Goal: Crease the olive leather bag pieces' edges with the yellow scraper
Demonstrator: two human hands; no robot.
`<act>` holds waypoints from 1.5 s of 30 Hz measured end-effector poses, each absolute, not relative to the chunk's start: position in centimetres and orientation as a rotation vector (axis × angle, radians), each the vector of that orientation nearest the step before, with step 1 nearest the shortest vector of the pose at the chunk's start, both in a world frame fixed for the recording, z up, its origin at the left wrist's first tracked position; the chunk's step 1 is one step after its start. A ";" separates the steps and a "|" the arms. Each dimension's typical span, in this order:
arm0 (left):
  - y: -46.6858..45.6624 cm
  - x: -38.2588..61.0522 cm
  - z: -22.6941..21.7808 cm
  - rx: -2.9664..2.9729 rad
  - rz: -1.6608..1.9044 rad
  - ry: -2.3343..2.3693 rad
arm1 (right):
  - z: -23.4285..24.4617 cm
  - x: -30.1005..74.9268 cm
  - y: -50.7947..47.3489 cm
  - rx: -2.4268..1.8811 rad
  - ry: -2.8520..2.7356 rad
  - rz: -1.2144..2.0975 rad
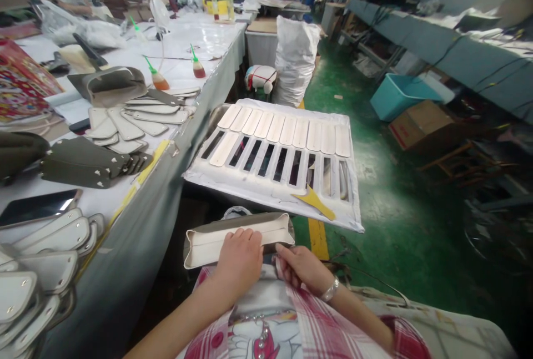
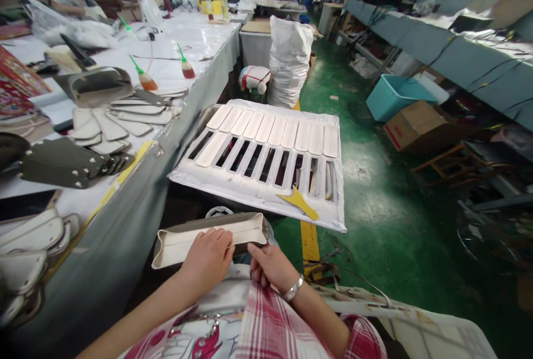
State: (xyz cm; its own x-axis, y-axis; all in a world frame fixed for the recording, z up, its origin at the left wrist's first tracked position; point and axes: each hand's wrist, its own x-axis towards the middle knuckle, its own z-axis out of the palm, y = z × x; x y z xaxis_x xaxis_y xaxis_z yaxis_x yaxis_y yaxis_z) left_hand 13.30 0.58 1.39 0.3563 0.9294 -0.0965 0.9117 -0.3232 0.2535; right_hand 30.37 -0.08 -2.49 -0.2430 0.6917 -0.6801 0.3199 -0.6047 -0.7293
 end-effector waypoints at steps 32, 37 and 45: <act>0.0 6.4 1.5 2.293 0.134 1.699 | -1.8 20.5 -0.9 -1.674 -0.914 2.015; -0.5 6.3 1.5 2.325 0.176 1.727 | -2.0 19.1 -1.2 -1.643 -1.004 2.001; -2.5 0.7 2.2 2.257 0.343 1.846 | -1.7 17.1 -1.3 -1.718 -0.860 2.067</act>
